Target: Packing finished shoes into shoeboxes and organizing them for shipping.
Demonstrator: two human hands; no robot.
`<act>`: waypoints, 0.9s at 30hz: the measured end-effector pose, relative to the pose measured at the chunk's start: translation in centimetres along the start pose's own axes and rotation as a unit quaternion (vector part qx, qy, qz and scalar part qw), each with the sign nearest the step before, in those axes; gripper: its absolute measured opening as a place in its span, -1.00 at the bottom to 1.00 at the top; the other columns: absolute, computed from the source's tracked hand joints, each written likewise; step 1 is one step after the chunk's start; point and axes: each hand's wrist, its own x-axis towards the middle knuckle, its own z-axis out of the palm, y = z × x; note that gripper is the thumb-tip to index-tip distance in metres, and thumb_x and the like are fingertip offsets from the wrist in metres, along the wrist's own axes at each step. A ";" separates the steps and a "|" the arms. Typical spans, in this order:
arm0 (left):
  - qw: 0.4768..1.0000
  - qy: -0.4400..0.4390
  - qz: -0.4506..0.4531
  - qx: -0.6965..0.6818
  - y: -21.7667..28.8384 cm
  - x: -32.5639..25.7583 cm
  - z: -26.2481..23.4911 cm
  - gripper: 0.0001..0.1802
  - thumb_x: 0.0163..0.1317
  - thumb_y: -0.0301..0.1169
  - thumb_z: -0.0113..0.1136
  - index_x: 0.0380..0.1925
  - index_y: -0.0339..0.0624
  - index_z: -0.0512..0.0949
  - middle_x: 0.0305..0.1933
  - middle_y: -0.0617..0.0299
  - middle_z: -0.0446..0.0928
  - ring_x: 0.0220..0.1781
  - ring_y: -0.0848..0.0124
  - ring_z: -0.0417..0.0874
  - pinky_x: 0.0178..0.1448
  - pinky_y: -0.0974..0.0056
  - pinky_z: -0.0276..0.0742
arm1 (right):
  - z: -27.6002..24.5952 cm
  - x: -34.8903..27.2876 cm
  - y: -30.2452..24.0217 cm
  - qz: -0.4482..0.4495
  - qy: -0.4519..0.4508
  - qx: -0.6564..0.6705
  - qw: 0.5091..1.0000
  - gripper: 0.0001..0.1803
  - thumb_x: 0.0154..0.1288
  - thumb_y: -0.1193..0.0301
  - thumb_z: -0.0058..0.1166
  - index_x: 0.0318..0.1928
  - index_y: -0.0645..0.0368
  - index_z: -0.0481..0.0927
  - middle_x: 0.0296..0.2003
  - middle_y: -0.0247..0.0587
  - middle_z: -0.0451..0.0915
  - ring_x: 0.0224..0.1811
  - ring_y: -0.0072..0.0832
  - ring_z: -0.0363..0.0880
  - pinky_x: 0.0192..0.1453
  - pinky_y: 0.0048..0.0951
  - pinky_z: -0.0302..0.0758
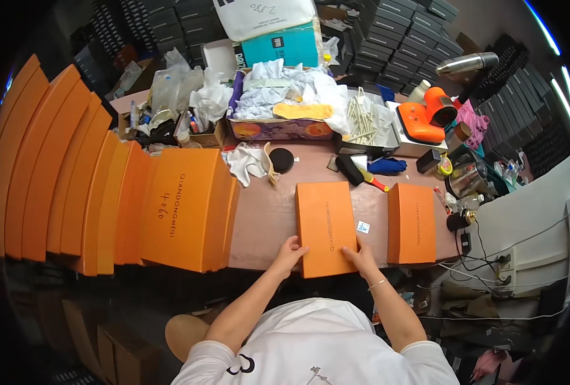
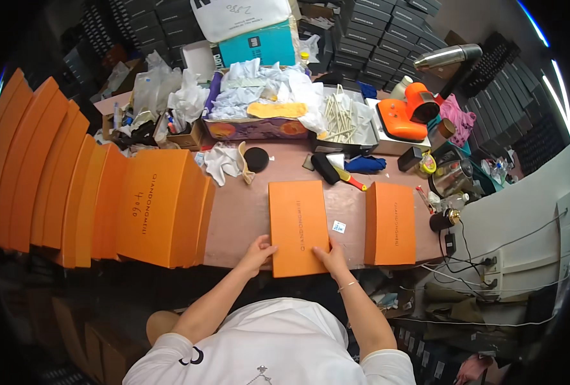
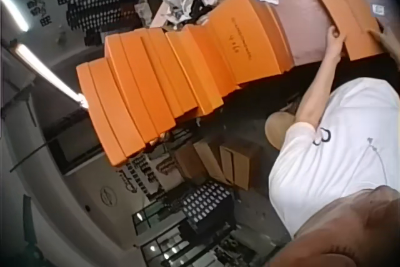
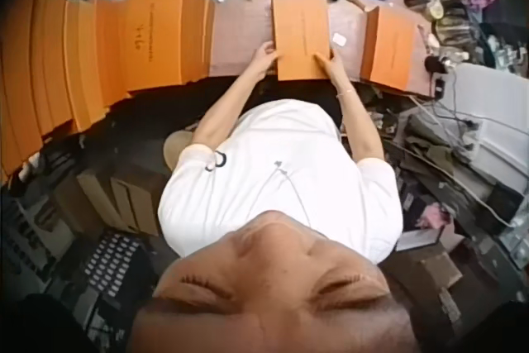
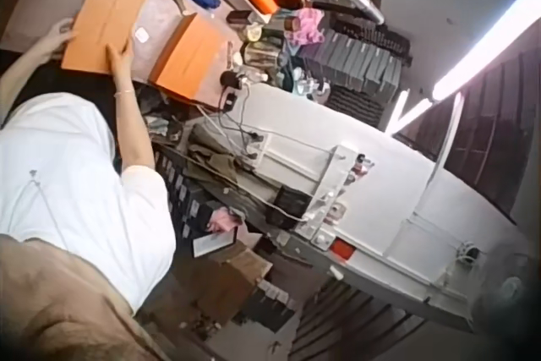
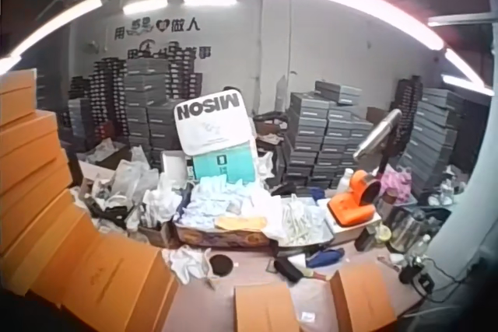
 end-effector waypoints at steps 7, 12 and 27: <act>0.961 0.083 0.208 0.164 5.2 -2.2 -0.1 -0.50 0.30 -0.36 0.20 0.20 -0.27 0.38 0.05 0.14 0.47 0.07 0.41 0.48 0.17 0.34 0.39 | 0.3 -3.1 -8.2 -0.016 0.014 0.171 0.985 -0.31 0.33 0.44 0.12 0.37 0.32 0.12 -0.05 -0.04 0.54 -0.20 -0.49 0.63 -0.16 -0.50 0.56; 0.896 0.218 0.338 0.185 11.7 -6.1 -2.9 -0.64 0.38 -0.38 0.07 0.10 -0.33 0.43 0.06 0.12 0.43 0.08 0.38 0.48 0.18 0.33 0.39 | 9.2 -4.1 -5.5 -0.227 -0.156 -0.234 0.932 -0.13 0.22 0.35 0.22 0.39 0.38 0.02 0.20 0.25 0.35 0.22 -0.06 0.42 0.26 -0.23 0.38; 0.784 -0.302 0.306 0.448 -0.7 -2.0 10.2 -0.57 0.20 -0.34 0.20 0.05 -0.29 0.46 0.10 -0.12 0.45 0.17 0.03 0.47 0.20 0.10 0.41 | 10.3 3.0 -4.8 -0.328 -0.016 -0.326 0.887 -0.69 0.29 0.35 0.00 -0.04 0.27 0.55 -0.05 0.05 0.54 0.03 -0.09 0.51 0.11 -0.18 0.45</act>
